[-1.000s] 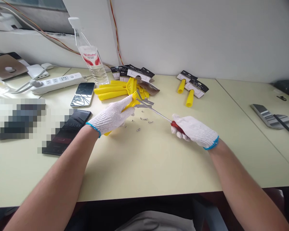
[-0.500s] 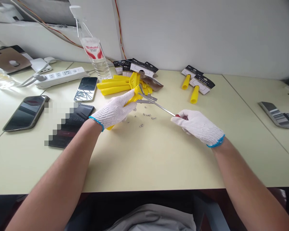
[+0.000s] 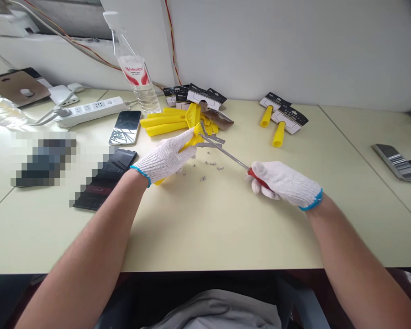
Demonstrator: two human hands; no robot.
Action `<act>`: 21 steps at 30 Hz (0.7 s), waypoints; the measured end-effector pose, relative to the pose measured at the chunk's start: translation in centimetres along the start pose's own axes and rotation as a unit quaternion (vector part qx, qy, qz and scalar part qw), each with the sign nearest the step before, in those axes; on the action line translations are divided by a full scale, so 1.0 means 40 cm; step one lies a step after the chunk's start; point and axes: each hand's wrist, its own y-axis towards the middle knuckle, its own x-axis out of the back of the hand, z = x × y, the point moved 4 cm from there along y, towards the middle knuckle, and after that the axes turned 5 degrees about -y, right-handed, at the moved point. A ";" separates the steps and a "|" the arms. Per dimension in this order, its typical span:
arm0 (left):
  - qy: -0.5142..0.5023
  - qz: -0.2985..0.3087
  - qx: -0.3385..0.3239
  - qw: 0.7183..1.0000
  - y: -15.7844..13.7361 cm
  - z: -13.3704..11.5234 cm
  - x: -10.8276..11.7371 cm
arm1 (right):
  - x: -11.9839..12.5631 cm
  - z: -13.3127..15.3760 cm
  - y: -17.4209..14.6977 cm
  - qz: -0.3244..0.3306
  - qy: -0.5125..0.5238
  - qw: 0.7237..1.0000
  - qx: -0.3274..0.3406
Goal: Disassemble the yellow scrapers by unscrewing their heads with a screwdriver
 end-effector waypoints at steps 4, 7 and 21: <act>-0.010 0.000 -0.002 1.000 0.001 -0.003 0.001 | -0.003 0.006 0.000 -0.010 0.051 0.999 -0.002; -0.011 -0.008 -0.002 1.000 -0.001 -0.007 0.004 | 0.013 0.015 0.000 -0.097 0.004 0.995 0.030; -0.023 -0.014 -0.031 0.999 -0.004 -0.007 0.007 | 0.009 -0.003 0.003 -0.066 -0.019 0.997 0.044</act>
